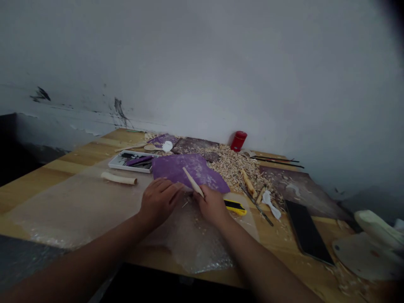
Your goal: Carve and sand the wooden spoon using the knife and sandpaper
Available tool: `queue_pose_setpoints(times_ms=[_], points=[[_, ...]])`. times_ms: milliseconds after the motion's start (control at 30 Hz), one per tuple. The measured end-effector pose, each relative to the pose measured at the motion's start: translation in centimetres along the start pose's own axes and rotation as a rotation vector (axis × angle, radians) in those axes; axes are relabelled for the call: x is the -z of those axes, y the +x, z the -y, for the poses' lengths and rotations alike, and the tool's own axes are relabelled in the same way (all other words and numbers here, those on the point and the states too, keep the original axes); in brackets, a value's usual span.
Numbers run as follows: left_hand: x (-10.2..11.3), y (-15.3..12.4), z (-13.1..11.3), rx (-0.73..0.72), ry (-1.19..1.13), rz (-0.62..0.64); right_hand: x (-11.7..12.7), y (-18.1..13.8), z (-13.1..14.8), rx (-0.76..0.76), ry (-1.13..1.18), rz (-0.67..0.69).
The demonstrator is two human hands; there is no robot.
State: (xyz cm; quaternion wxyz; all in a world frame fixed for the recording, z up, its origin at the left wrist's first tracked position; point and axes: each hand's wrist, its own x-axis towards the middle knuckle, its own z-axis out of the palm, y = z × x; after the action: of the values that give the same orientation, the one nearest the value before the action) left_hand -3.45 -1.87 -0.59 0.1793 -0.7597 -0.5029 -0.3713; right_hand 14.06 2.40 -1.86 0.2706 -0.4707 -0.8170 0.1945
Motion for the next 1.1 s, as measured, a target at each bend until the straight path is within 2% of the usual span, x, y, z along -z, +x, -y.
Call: queue_pose_setpoints(times_ms=[100,200,233,300,333,367,433,500,567,667,733,800,867,933,1033,1100], points=[[0.2,-1.5,-1.0,0.133,-0.233,-0.018,0.4,0.3,-0.6,-0.036,0.082,-0.153],[0.2,-3.1,-2.2,0.089,-0.480,0.187,1.1,0.4,-1.1,-0.082,0.202,-0.335],[0.1,-3.2,-2.5,0.144,-0.567,0.304,1.3,0.4,-1.3,-0.090,0.246,-0.376],[-0.5,-2.7,-2.8,0.398,-0.820,0.534,1.7,0.4,-1.4,-0.090,0.325,-0.430],[-0.9,-2.1,-2.8,0.590,-1.005,0.569,1.7,0.4,-1.5,-0.082,0.347,-0.438],[-1.3,-1.5,-2.6,0.771,-1.213,0.580,1.7,0.4,-1.5,-0.072,0.354,-0.438],[-2.0,0.0,-1.7,1.019,-1.496,0.489,1.7,0.4,-1.4,-0.056,0.330,-0.444],[-2.5,1.2,0.1,1.139,-1.482,0.456,1.8,0.3,-1.5,-0.042,0.262,-0.489],[-2.5,2.0,2.6,1.160,-1.361,0.315,2.1,0.3,-1.8,-0.020,0.180,-0.579],[-1.5,2.9,6.7,1.167,-1.285,0.238,3.1,0.3,-2.5,0.039,0.106,-0.722],[-0.8,3.3,8.5,1.197,-1.256,0.306,3.5,0.2,-3.0,0.087,0.099,-0.768],[-0.5,3.7,8.8,1.222,-1.267,0.436,3.6,0.1,-3.3,0.163,0.071,-0.756],[-1.0,4.3,7.8,1.202,-1.323,0.526,3.3,0.2,-3.4,0.260,0.006,-0.696],[-2.3,5.0,6.5,1.122,-1.395,0.467,2.6,0.6,-3.4,0.319,-0.051,-0.582],[-4.7,6.7,5.7,1.083,-1.351,0.310,1.6,1.5,-3.3,0.190,-0.023,-0.372],[-6.1,7.9,6.8,1.074,-1.265,0.206,1.0,1.9,-3.3,0.063,0.064,-0.246]])
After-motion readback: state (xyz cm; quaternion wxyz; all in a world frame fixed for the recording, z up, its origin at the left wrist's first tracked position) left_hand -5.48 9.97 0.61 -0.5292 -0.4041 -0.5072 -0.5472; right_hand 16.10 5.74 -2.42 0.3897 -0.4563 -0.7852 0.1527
